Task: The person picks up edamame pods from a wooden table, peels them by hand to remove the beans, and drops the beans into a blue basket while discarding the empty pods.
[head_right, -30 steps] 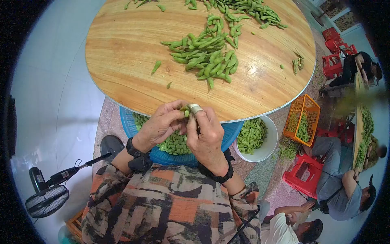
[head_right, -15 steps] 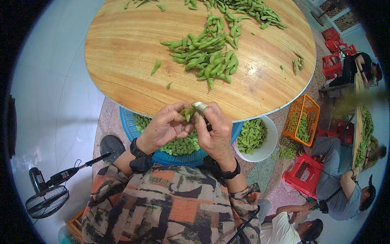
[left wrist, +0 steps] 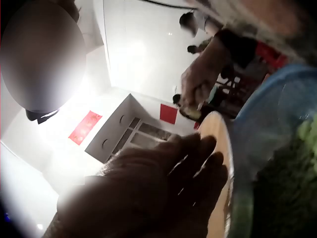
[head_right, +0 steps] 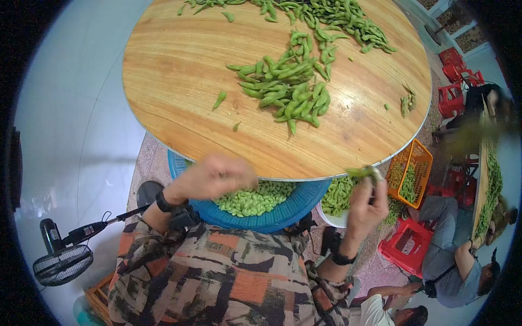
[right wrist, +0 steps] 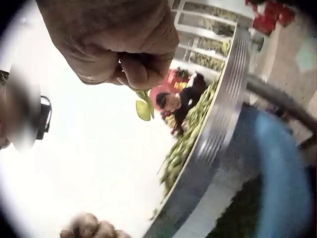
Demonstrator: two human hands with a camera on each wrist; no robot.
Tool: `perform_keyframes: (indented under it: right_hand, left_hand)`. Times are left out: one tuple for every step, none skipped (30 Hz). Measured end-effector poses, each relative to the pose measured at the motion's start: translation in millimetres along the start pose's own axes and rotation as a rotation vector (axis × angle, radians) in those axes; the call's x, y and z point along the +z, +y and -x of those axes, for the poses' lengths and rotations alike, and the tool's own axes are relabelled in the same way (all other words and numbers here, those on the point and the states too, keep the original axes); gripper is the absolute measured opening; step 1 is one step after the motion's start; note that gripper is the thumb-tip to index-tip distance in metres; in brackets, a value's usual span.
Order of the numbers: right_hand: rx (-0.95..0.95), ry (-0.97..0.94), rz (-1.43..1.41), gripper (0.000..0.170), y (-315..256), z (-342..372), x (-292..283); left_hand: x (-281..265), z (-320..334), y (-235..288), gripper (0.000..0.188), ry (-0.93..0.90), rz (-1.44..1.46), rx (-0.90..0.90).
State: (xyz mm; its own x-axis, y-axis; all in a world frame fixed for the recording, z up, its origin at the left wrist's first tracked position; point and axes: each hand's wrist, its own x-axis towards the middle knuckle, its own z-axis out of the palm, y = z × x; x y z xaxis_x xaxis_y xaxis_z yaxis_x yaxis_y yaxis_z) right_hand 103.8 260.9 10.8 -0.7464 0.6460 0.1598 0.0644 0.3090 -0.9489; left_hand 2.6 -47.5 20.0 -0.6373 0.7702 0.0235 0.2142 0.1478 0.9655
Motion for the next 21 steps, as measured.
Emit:
perform_keyframes:
  right_hand:
    - [0.003,0.046,0.044,0.024,21.8,-7.3,-16.8]
    - [0.003,0.094,0.089,0.025,40.9,-13.4,-30.9]
    - [0.000,0.093,0.086,0.025,45.9,-15.7,-42.9]
    - [-0.047,0.073,0.423,0.028,49.7,-16.5,-52.8]
    - [-0.095,0.053,0.762,0.031,50.8,-16.9,-57.1]
    - [-0.038,0.047,0.848,0.033,44.4,-16.4,-56.7]
    - [-0.040,0.051,0.847,0.033,38.2,-16.0,-53.2]
    - [-0.085,0.067,0.776,0.031,31.9,-15.9,-46.7]
    - [-0.129,0.083,0.705,0.029,27.2,-15.2,-39.0]
    - [-0.128,0.092,0.705,0.029,24.1,-14.7,-29.9]
    - [-0.180,0.065,0.508,0.029,21.4,-15.1,-18.6]
    - [-0.232,0.037,0.309,0.029,17.4,-14.3,-6.4]
    - [-0.219,-0.033,0.297,0.029,7.6,-10.8,6.0]
    - [-0.206,-0.104,0.285,0.029,-4.9,-6.2,19.1]
    - [-0.178,-0.188,0.209,0.028,-16.2,-1.4,33.0]
    - [-0.149,-0.268,0.132,0.027,-24.9,2.7,47.3]
    - [-0.099,-0.347,0.009,0.026,-29.0,5.4,60.4]
    - [-0.045,-0.427,-0.112,0.026,-32.2,9.2,71.0]
    - [-0.039,-0.423,-0.110,0.026,-40.1,13.8,79.8]
    - [0.116,-0.551,-0.275,0.026,-51.5,16.5,87.8]
    - [0.271,-0.675,-0.444,0.027,-57.4,17.2,92.5]
  left_hand:
    - [-13.7,-1.6,2.0,0.017,0.234,-0.015,-0.116]
    - [-29.2,-7.9,0.6,0.017,0.422,-0.230,-0.127]
    - [-45.1,-16.0,-2.1,0.017,0.607,-0.447,-0.137]
    - [-57.5,-22.6,-9.7,0.017,0.610,-0.450,-0.134]
    - [-67.2,-28.9,-22.1,0.016,0.667,-0.580,-0.119]
    - [-72.7,-34.0,-32.0,0.016,0.724,-0.709,-0.103]
    - [-74.8,-38.1,-38.8,0.016,0.725,-0.710,-0.098]
    - [-75.7,-42.0,-44.8,0.015,0.722,-0.790,-0.089]
    - [-75.5,-45.0,-46.7,0.015,0.718,-0.870,-0.078]
    - [-73.7,-46.8,-44.7,0.015,0.715,-0.869,-0.070]
    - [-70.5,-47.8,-42.1,0.015,0.703,-0.955,-0.096]
    - [-67.6,-48.4,-39.8,0.015,0.692,-1.041,-0.122]
    - [-65.8,-48.4,-38.2,0.015,0.690,-1.041,-0.115]
    - [-64.1,-47.4,-37.0,0.016,0.683,-1.063,-0.088]
    - [-61.2,-46.4,-35.5,0.017,0.678,-1.083,-0.061]
    - [-56.7,-45.5,-29.0,0.017,0.676,-1.085,-0.052]
    - [-50.1,-43.7,-17.8,0.016,0.611,-0.765,-0.020]
    - [-40.6,-40.2,-8.4,0.015,0.533,-0.444,0.003]
    - [-26.3,-35.9,-1.2,0.015,0.525,-0.441,0.002]
    - [-10.4,-32.8,6.1,0.016,0.429,-0.099,-0.135]
    - [2.2,-31.1,10.7,0.018,0.324,0.239,-0.268]
